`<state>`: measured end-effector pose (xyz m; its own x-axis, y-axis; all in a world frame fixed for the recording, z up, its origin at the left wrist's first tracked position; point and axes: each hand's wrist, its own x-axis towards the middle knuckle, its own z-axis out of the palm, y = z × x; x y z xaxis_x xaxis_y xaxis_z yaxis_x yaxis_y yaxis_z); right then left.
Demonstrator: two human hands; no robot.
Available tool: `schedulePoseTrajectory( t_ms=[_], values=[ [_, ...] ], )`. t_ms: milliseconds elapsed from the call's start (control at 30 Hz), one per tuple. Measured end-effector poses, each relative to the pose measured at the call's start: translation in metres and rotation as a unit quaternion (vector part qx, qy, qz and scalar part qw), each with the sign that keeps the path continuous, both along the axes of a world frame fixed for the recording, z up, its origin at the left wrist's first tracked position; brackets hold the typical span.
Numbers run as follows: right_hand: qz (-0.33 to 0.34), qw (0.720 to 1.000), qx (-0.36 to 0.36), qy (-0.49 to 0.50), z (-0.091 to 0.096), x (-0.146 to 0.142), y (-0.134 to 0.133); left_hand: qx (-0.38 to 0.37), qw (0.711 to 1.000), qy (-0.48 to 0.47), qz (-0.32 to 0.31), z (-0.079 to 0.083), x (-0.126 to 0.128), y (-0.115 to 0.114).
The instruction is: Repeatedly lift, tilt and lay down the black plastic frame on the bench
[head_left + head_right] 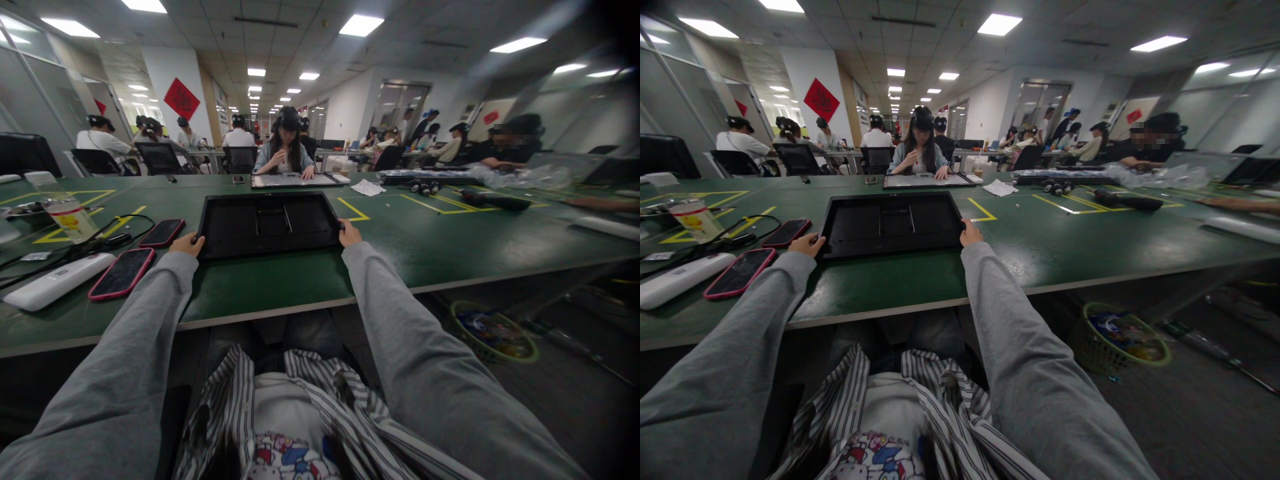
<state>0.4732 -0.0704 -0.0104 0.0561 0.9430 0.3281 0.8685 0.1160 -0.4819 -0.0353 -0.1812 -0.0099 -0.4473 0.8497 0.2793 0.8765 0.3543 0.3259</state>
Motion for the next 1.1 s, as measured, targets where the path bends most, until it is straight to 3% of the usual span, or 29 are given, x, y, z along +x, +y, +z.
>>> schedulePoseTrajectory(
  t_ms=[1100],
  values=[
    [-0.001, 1.000, 0.003, 0.006, -0.0024, 0.0011, 0.0023, -0.007, 1.000, -0.007, 0.002, 0.0014, 0.0016, -0.0003]
  ],
)
